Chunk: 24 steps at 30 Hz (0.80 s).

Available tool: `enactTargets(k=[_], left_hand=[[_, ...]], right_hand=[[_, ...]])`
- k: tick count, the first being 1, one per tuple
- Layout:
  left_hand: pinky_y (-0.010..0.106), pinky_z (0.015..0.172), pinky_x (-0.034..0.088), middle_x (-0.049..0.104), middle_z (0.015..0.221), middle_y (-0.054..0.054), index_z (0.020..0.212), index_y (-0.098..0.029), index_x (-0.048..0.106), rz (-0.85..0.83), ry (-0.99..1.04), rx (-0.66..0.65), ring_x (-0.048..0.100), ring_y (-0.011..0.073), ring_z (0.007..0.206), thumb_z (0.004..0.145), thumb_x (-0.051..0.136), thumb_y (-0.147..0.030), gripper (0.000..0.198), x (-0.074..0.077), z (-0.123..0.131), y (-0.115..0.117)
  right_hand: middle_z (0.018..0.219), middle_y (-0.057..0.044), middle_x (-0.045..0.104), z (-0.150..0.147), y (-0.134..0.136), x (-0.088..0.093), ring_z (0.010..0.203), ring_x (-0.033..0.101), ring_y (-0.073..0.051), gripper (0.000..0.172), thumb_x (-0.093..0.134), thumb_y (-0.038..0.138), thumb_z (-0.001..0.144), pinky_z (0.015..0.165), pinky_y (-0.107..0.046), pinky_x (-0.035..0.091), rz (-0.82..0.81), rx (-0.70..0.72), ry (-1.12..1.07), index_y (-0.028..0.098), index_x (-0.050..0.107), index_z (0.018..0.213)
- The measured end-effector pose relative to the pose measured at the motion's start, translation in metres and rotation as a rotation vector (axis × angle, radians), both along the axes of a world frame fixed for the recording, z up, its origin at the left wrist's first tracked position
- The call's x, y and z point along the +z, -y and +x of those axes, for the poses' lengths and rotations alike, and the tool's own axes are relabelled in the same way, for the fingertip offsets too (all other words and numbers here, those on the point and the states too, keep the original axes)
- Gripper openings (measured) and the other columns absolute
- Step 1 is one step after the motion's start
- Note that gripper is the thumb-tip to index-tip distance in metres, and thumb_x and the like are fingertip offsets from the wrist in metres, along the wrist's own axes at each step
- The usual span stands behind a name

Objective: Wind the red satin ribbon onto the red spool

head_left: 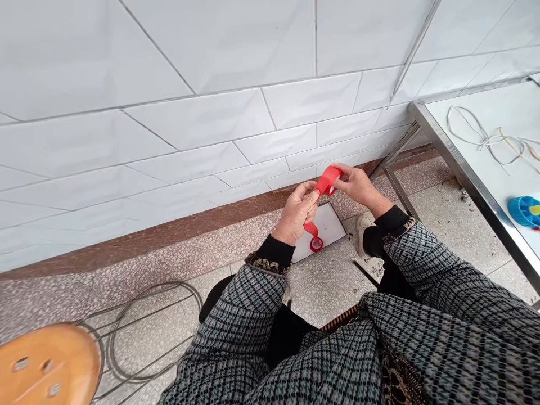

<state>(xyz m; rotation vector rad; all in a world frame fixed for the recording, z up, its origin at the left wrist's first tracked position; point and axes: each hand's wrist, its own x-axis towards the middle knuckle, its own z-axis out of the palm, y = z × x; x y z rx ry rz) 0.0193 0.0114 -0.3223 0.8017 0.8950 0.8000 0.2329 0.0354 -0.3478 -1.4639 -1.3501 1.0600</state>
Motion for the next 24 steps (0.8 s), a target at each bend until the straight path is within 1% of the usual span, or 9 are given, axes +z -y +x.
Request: enactTargets(k=[2, 4, 7, 11, 13, 15, 18, 21, 24], left_hand=[[0.019, 0.041, 0.013, 0.037, 0.052, -0.014, 0.095, -0.020, 0.061, 0.030, -0.043, 0.034, 0.023, 0.0025, 0.039, 0.075, 0.091, -0.049, 0.046, 0.000, -0.001, 0.002], [0.019, 0.041, 0.013, 0.035, 0.050, -0.014, 0.085, -0.020, 0.059, 0.045, -0.074, 0.028, 0.022, 0.0024, 0.039, 0.075, 0.090, -0.051, 0.045, 0.001, -0.004, 0.004], [0.020, 0.042, 0.012, 0.034, 0.049, -0.013, 0.080, -0.020, 0.057, 0.075, -0.085, 0.028, 0.021, 0.0026, 0.040, 0.076, 0.088, -0.053, 0.045, 0.002, -0.008, 0.006], [0.021, 0.042, 0.012, 0.034, 0.050, -0.012, 0.079, -0.020, 0.058, 0.113, -0.108, 0.051, 0.021, 0.0031, 0.040, 0.076, 0.087, -0.054, 0.044, 0.005, -0.010, 0.009], [0.022, 0.042, 0.013, 0.035, 0.050, -0.012, 0.077, -0.020, 0.058, 0.129, -0.122, 0.065, 0.022, 0.0034, 0.041, 0.076, 0.087, -0.055, 0.045, 0.005, -0.010, 0.009], [0.022, 0.043, 0.013, 0.035, 0.049, -0.012, 0.076, -0.020, 0.057, 0.143, -0.133, 0.072, 0.021, 0.0035, 0.041, 0.076, 0.087, -0.055, 0.046, 0.005, -0.011, 0.010], [0.022, 0.043, 0.013, 0.034, 0.049, -0.012, 0.074, -0.021, 0.055, 0.133, -0.137, 0.072, 0.021, 0.0034, 0.041, 0.075, 0.087, -0.056, 0.047, 0.005, -0.012, 0.012], [0.022, 0.043, 0.014, 0.035, 0.050, -0.012, 0.072, -0.021, 0.053, 0.115, -0.132, 0.107, 0.021, 0.0032, 0.042, 0.074, 0.088, -0.056, 0.049, 0.005, -0.012, 0.014], [0.021, 0.042, 0.014, 0.034, 0.050, -0.012, 0.071, -0.021, 0.053, 0.108, -0.128, 0.131, 0.021, 0.0031, 0.042, 0.072, 0.089, -0.058, 0.052, 0.005, -0.011, 0.017]], right_hand=[[0.086, 0.001, 0.073, 0.001, -0.006, -0.002, 0.080, 0.065, -0.018, 0.048, 0.074, 0.016, 0.074, 0.075, -0.029, 0.057, -0.051, -0.084, -0.099, 0.020, 0.078, 0.121], [0.085, 0.002, 0.074, 0.001, -0.010, 0.000, 0.074, 0.064, -0.015, 0.047, 0.072, 0.015, 0.072, 0.067, -0.025, 0.055, -0.107, -0.113, -0.206, 0.020, 0.077, 0.119], [0.083, 0.003, 0.075, -0.007, -0.009, 0.009, 0.068, 0.064, -0.011, 0.038, 0.073, 0.014, 0.071, 0.059, -0.020, 0.052, -0.209, -0.080, -0.375, 0.019, 0.077, 0.108], [0.082, -0.003, 0.076, -0.023, -0.001, 0.021, 0.069, 0.070, -0.012, 0.015, 0.079, 0.016, 0.077, 0.062, -0.019, 0.057, -0.390, 0.016, -0.585, 0.015, 0.075, 0.091], [0.081, -0.004, 0.077, -0.029, 0.002, 0.022, 0.069, 0.071, -0.011, 0.011, 0.081, 0.016, 0.079, 0.062, -0.019, 0.058, -0.467, 0.046, -0.647, 0.014, 0.074, 0.087], [0.079, -0.005, 0.077, -0.033, 0.002, 0.021, 0.067, 0.070, -0.011, 0.010, 0.082, 0.015, 0.080, 0.061, -0.018, 0.058, -0.511, 0.047, -0.680, 0.014, 0.073, 0.086], [0.076, -0.004, 0.076, -0.038, 0.001, 0.020, 0.063, 0.068, -0.011, 0.008, 0.079, 0.013, 0.082, 0.057, -0.019, 0.057, -0.536, 0.015, -0.682, 0.014, 0.072, 0.084], [0.073, -0.003, 0.075, -0.042, -0.002, 0.020, 0.061, 0.067, -0.010, 0.007, 0.077, 0.011, 0.081, 0.055, -0.018, 0.055, -0.526, -0.027, -0.653, 0.014, 0.072, 0.083], [0.073, -0.003, 0.075, -0.044, -0.005, 0.020, 0.062, 0.068, -0.010, 0.006, 0.077, 0.012, 0.080, 0.056, -0.017, 0.055, -0.507, -0.031, -0.630, 0.014, 0.073, 0.083]])
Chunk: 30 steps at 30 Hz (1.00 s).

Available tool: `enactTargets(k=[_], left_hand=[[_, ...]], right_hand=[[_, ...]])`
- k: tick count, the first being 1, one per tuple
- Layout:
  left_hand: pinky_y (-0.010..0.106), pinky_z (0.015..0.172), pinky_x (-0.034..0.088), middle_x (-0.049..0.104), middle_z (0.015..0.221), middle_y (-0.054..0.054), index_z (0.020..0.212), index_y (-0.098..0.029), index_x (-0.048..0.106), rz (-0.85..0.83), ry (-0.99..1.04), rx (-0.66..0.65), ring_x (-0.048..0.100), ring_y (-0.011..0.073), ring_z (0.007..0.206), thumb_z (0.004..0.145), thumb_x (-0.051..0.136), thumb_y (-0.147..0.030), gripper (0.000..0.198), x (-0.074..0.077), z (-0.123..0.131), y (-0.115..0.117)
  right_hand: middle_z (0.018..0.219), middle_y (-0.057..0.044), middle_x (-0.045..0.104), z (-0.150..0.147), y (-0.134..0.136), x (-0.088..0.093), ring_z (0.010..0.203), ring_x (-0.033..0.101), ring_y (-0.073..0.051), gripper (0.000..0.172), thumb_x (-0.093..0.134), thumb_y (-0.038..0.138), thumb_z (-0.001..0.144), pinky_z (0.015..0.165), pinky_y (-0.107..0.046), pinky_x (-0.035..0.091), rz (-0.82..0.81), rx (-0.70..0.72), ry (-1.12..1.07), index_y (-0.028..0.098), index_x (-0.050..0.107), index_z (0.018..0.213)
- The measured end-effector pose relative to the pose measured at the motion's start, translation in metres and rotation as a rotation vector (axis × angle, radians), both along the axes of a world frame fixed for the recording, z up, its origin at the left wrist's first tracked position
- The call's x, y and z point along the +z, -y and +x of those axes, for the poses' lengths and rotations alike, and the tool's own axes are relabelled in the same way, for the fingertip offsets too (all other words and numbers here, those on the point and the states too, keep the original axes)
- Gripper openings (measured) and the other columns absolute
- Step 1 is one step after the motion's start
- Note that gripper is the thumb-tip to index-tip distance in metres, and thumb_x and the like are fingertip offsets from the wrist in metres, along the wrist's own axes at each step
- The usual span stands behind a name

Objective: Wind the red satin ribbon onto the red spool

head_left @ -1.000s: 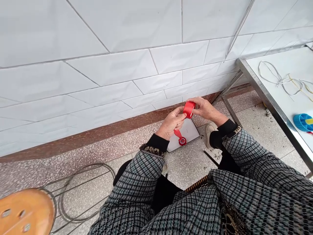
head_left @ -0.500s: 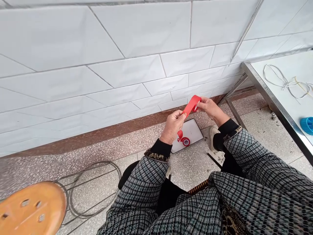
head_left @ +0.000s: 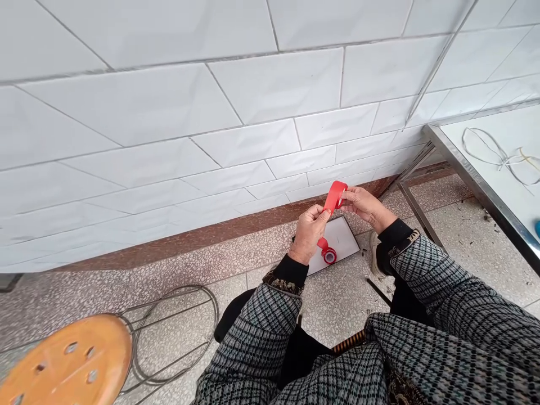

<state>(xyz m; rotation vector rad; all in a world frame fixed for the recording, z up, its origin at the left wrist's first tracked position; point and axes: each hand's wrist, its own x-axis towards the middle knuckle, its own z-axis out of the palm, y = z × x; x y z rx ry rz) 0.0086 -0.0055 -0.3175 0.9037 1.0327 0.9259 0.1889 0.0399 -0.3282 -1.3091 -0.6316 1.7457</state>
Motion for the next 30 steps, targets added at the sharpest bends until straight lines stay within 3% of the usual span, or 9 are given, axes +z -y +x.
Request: enactTargets(k=[7, 15, 22, 26, 30], left_hand=[[0.021, 0.041, 0.012, 0.033, 0.048, -0.012, 0.069, -0.021, 0.053, -0.013, 0.029, 0.047, 0.020, 0.0026, 0.041, 0.070, 0.090, -0.057, 0.052, 0.000, -0.002, 0.002], [0.020, 0.041, 0.015, 0.036, 0.046, -0.012, 0.072, -0.021, 0.055, -0.027, 0.039, 0.031, 0.022, 0.0029, 0.039, 0.070, 0.090, -0.057, 0.050, -0.005, -0.002, 0.003], [0.021, 0.044, 0.016, 0.036, 0.048, -0.011, 0.070, -0.019, 0.056, -0.058, -0.025, 0.074, 0.023, 0.0031, 0.042, 0.073, 0.087, -0.053, 0.046, -0.018, 0.001, 0.002], [0.020, 0.055, 0.039, 0.059, 0.062, -0.005, 0.085, -0.017, 0.066, 0.080, -0.088, 0.197, 0.050, 0.0077, 0.054, 0.075, 0.086, -0.038, 0.031, -0.028, 0.001, -0.003], [0.029, 0.078, 0.058, 0.079, 0.089, 0.004, 0.121, -0.018, 0.073, 0.225, -0.158, 0.136, 0.073, 0.0170, 0.079, 0.084, 0.078, -0.030, 0.038, -0.033, 0.000, -0.006]], right_hand=[[0.071, 0.000, 0.075, 0.002, 0.000, -0.002, 0.063, 0.068, -0.009, 0.008, 0.077, 0.011, 0.077, 0.057, -0.015, 0.052, 0.108, -0.021, 0.035, 0.015, 0.076, 0.083], [0.079, -0.006, 0.079, -0.005, 0.007, -0.010, 0.067, 0.067, -0.012, 0.007, 0.080, 0.014, 0.081, 0.060, -0.018, 0.054, -0.034, 0.054, -0.196, 0.016, 0.073, 0.081], [0.082, -0.008, 0.080, -0.014, 0.007, -0.016, 0.066, 0.066, -0.012, 0.006, 0.072, 0.011, 0.090, 0.056, -0.017, 0.053, -0.109, 0.027, -0.251, 0.015, 0.074, 0.086], [0.079, -0.006, 0.078, -0.017, 0.006, -0.016, 0.060, 0.065, -0.011, 0.006, 0.069, 0.011, 0.092, 0.053, -0.016, 0.052, -0.171, 0.028, -0.332, 0.015, 0.073, 0.090], [0.075, -0.006, 0.077, -0.018, 0.006, -0.012, 0.057, 0.065, -0.011, 0.010, 0.062, 0.009, 0.094, 0.050, -0.015, 0.051, -0.242, 0.006, -0.402, 0.014, 0.070, 0.092]])
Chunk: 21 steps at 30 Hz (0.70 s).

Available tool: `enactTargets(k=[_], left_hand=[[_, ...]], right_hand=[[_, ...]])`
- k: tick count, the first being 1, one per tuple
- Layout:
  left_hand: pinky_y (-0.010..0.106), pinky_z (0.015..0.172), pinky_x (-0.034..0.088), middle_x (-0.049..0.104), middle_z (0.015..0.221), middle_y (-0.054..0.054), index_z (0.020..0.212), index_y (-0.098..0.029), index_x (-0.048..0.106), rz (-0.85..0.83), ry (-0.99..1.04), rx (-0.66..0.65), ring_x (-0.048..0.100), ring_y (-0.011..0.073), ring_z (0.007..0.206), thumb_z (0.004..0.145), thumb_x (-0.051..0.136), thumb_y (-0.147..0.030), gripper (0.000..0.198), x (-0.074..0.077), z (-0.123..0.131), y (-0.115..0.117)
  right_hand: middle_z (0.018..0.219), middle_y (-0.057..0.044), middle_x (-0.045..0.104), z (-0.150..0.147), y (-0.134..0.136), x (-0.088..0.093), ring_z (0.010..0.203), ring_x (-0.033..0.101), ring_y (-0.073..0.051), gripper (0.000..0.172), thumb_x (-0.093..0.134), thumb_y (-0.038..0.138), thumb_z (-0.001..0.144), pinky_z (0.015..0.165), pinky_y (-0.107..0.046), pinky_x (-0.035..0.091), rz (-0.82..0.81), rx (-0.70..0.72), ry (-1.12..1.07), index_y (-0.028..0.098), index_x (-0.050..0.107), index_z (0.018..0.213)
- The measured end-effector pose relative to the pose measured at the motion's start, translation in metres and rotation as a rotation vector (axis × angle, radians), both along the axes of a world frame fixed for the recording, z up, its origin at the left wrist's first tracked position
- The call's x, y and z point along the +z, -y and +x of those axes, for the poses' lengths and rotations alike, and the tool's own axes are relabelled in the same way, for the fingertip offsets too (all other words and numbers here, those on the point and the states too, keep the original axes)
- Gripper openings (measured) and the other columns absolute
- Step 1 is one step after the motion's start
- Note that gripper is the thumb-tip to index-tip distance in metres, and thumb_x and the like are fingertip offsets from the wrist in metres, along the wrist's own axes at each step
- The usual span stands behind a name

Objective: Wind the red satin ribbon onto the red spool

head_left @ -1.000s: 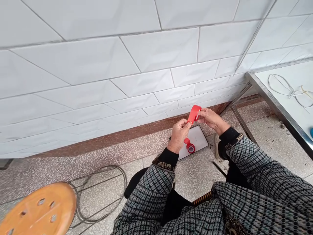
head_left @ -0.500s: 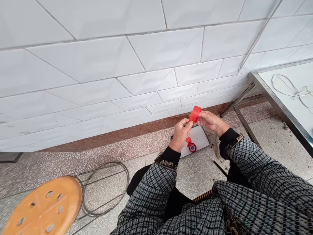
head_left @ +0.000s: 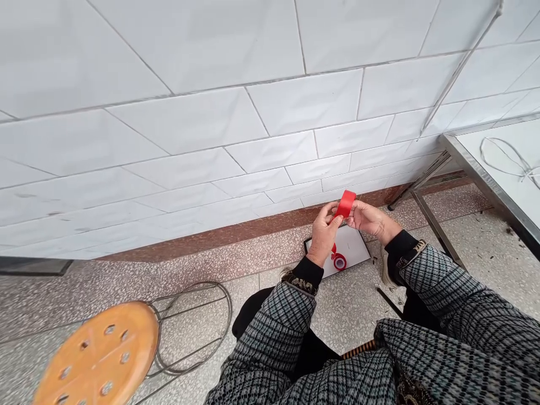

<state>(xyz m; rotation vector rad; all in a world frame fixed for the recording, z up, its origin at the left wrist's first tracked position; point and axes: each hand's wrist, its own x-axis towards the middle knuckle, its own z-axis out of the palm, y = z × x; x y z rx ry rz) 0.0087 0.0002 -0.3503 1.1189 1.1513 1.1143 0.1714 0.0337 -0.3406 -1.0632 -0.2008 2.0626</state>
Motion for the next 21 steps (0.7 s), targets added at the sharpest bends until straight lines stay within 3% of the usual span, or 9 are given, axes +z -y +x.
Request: enactTargets(k=[5, 11, 16, 19, 21], left_hand=[[0.036, 0.093, 0.062, 0.084, 0.108, 0.010, 0.127, -0.017, 0.075, 0.067, -0.060, -0.084, 0.079, 0.0218, 0.094, 0.090, 0.072, -0.030, 0.039, -0.003, -0.002, -0.004], [0.036, 0.095, 0.062, 0.084, 0.107, 0.010, 0.133, -0.016, 0.073, 0.063, -0.037, -0.161, 0.079, 0.0225, 0.098, 0.091, 0.074, -0.035, 0.046, -0.008, -0.002, -0.005], [0.033, 0.092, 0.061, 0.083, 0.107, 0.009, 0.137, -0.015, 0.069, -0.019, 0.026, -0.227, 0.078, 0.0197, 0.092, 0.088, 0.077, -0.037, 0.054, -0.006, -0.004, -0.007], [0.029, 0.082, 0.060, 0.081, 0.102, 0.006, 0.129, -0.016, 0.068, -0.072, 0.099, -0.221, 0.076, 0.0167, 0.084, 0.083, 0.082, -0.036, 0.052, 0.002, -0.006, -0.007], [0.022, 0.064, 0.053, 0.077, 0.090, 0.003, 0.126, -0.017, 0.066, -0.134, 0.141, -0.212, 0.067, 0.0101, 0.064, 0.081, 0.086, -0.037, 0.053, 0.010, -0.010, -0.006]], right_hand=[[0.071, -0.009, 0.075, 0.002, 0.001, 0.005, 0.056, 0.066, -0.013, 0.017, 0.053, 0.007, 0.095, 0.042, -0.015, 0.047, -0.107, -0.009, -0.033, 0.011, 0.069, 0.098], [0.069, -0.006, 0.074, 0.001, 0.002, 0.006, 0.053, 0.064, -0.013, 0.020, 0.053, 0.005, 0.091, 0.044, -0.016, 0.051, -0.131, -0.067, -0.056, 0.012, 0.070, 0.101], [0.067, -0.006, 0.072, 0.000, 0.003, 0.003, 0.052, 0.062, -0.013, 0.020, 0.054, 0.010, 0.091, 0.043, -0.016, 0.049, -0.134, -0.021, -0.081, 0.012, 0.070, 0.102], [0.072, -0.005, 0.074, -0.002, 0.007, 0.001, 0.057, 0.064, -0.013, 0.017, 0.057, 0.015, 0.092, 0.045, -0.017, 0.049, -0.090, 0.045, -0.062, 0.014, 0.071, 0.102], [0.081, -0.006, 0.077, -0.003, 0.010, 0.000, 0.066, 0.069, -0.015, 0.016, 0.059, 0.021, 0.096, 0.049, -0.018, 0.050, -0.027, 0.107, -0.011, 0.017, 0.073, 0.104]])
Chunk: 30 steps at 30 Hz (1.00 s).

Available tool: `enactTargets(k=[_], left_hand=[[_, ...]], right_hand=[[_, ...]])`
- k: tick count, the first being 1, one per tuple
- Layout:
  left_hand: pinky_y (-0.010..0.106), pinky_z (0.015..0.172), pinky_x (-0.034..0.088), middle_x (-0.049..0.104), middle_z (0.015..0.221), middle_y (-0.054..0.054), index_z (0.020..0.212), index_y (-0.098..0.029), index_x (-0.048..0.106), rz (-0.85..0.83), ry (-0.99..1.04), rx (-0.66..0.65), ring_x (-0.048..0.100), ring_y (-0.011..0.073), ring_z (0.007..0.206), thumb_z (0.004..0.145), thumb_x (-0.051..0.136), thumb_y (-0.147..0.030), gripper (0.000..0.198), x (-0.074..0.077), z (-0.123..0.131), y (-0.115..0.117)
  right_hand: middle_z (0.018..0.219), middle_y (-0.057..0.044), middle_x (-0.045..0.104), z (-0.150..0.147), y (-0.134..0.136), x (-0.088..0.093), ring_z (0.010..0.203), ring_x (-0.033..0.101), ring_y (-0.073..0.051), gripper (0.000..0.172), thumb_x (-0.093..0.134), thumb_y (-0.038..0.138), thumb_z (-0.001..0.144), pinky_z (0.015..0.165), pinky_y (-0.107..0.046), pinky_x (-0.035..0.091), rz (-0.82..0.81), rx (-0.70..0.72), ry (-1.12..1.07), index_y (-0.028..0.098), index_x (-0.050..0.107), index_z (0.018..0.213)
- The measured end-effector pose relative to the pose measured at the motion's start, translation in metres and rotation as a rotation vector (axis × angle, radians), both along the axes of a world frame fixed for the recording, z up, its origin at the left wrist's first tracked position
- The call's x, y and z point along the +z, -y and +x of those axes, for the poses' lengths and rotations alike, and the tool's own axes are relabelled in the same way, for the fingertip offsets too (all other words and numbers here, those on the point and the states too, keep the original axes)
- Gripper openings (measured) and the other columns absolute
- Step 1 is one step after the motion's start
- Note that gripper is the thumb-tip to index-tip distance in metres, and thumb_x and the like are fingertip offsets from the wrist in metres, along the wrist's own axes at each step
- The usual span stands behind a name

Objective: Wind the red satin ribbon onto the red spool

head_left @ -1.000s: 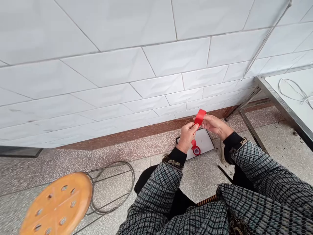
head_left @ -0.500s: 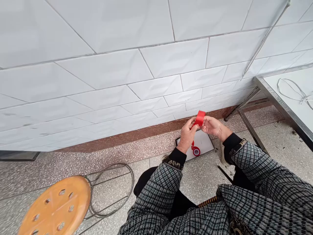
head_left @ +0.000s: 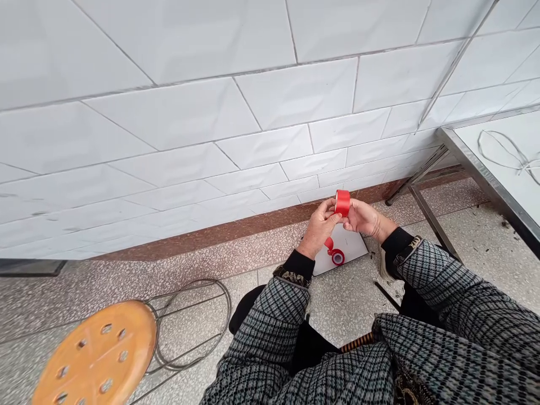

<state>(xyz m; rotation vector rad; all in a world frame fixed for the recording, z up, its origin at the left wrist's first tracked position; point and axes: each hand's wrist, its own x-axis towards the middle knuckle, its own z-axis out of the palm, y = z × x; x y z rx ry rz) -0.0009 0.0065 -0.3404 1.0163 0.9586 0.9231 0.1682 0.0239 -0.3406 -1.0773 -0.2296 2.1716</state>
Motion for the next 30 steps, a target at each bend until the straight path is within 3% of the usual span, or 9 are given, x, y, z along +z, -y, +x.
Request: enactTargets(k=[3, 6, 8, 11, 14, 17, 21, 25, 30], left_hand=[[0.018, 0.043, 0.026, 0.061, 0.068, -0.008, 0.123, -0.018, 0.063, -0.111, 0.052, -0.024, 0.035, 0.0019, 0.041, 0.079, 0.089, -0.043, 0.057, 0.012, -0.008, 0.002], [0.019, 0.041, 0.013, 0.044, 0.057, -0.014, 0.121, -0.019, 0.063, -0.184, 0.091, -0.085, 0.022, 0.0019, 0.039, 0.075, 0.092, -0.048, 0.061, 0.020, -0.015, 0.004], [0.020, 0.041, 0.011, 0.039, 0.054, -0.014, 0.112, -0.019, 0.065, -0.226, 0.087, -0.080, 0.021, 0.0023, 0.039, 0.074, 0.093, -0.049, 0.056, 0.022, -0.016, 0.004], [0.021, 0.042, 0.008, 0.037, 0.050, -0.013, 0.095, -0.018, 0.065, -0.262, 0.065, 0.022, 0.021, 0.0015, 0.039, 0.072, 0.095, -0.043, 0.046, 0.021, -0.012, 0.006], [0.021, 0.041, 0.009, 0.038, 0.049, -0.013, 0.093, -0.018, 0.064, -0.257, 0.074, 0.096, 0.023, 0.0017, 0.039, 0.071, 0.095, -0.038, 0.043, 0.020, -0.005, 0.006], [0.020, 0.039, 0.010, 0.039, 0.051, -0.013, 0.098, -0.019, 0.064, -0.221, 0.097, 0.151, 0.022, 0.0022, 0.039, 0.071, 0.094, -0.044, 0.047, 0.021, -0.007, 0.005], [0.018, 0.039, 0.010, 0.033, 0.049, -0.015, 0.093, -0.016, 0.067, -0.205, 0.080, 0.068, 0.020, 0.0014, 0.039, 0.070, 0.095, -0.053, 0.052, 0.028, -0.020, 0.000], [0.017, 0.037, 0.011, 0.030, 0.046, -0.014, 0.077, -0.017, 0.061, -0.222, 0.135, 0.012, 0.018, 0.0007, 0.037, 0.067, 0.096, -0.058, 0.055, 0.033, -0.029, -0.005], [0.016, 0.037, 0.013, 0.031, 0.046, -0.013, 0.075, -0.017, 0.061, -0.213, 0.187, 0.015, 0.019, 0.0005, 0.037, 0.069, 0.097, -0.053, 0.051, 0.034, -0.028, -0.004]], right_hand=[[0.101, -0.008, 0.081, 0.002, 0.001, -0.001, 0.084, 0.072, -0.018, 0.018, 0.071, 0.032, 0.095, 0.060, -0.023, 0.056, 0.160, 0.073, 0.119, 0.022, 0.075, 0.108], [0.114, -0.005, 0.080, 0.010, -0.002, -0.001, 0.096, 0.071, -0.019, 0.039, 0.085, 0.029, 0.084, 0.078, -0.028, 0.059, 0.432, 0.077, 0.256, 0.027, 0.076, 0.122], [0.112, -0.002, 0.079, 0.015, -0.004, 0.000, 0.098, 0.069, -0.018, 0.052, 0.090, 0.023, 0.075, 0.086, -0.028, 0.057, 0.619, 0.117, 0.333, 0.027, 0.077, 0.125], [0.096, 0.001, 0.076, 0.017, -0.005, 0.001, 0.086, 0.065, -0.016, 0.042, 0.086, 0.021, 0.069, 0.081, -0.027, 0.053, 0.786, 0.173, 0.425, 0.020, 0.080, 0.110], [0.084, 0.003, 0.072, 0.016, -0.004, 0.003, 0.076, 0.059, -0.014, 0.034, 0.078, 0.025, 0.070, 0.072, -0.025, 0.048, 0.860, 0.154, 0.530, 0.018, 0.080, 0.104], [0.086, 0.002, 0.074, 0.021, -0.008, 0.006, 0.079, 0.061, -0.016, 0.038, 0.075, 0.026, 0.070, 0.076, -0.027, 0.049, 0.894, 0.087, 0.653, 0.018, 0.079, 0.107], [0.094, -0.001, 0.078, 0.036, -0.016, 0.007, 0.085, 0.064, -0.019, 0.043, 0.070, 0.021, 0.068, 0.084, -0.030, 0.050, 0.946, 0.012, 0.915, 0.018, 0.080, 0.110], [0.086, 0.000, 0.076, 0.046, -0.018, 0.005, 0.076, 0.060, -0.017, 0.042, 0.068, 0.015, 0.070, 0.078, -0.029, 0.046, 0.986, 0.221, 1.173, 0.018, 0.080, 0.109], [0.089, -0.003, 0.077, 0.045, -0.017, 0.003, 0.079, 0.060, -0.020, 0.040, 0.073, 0.012, 0.071, 0.076, -0.030, 0.041, 0.998, 0.444, 1.411, 0.019, 0.080, 0.110]])
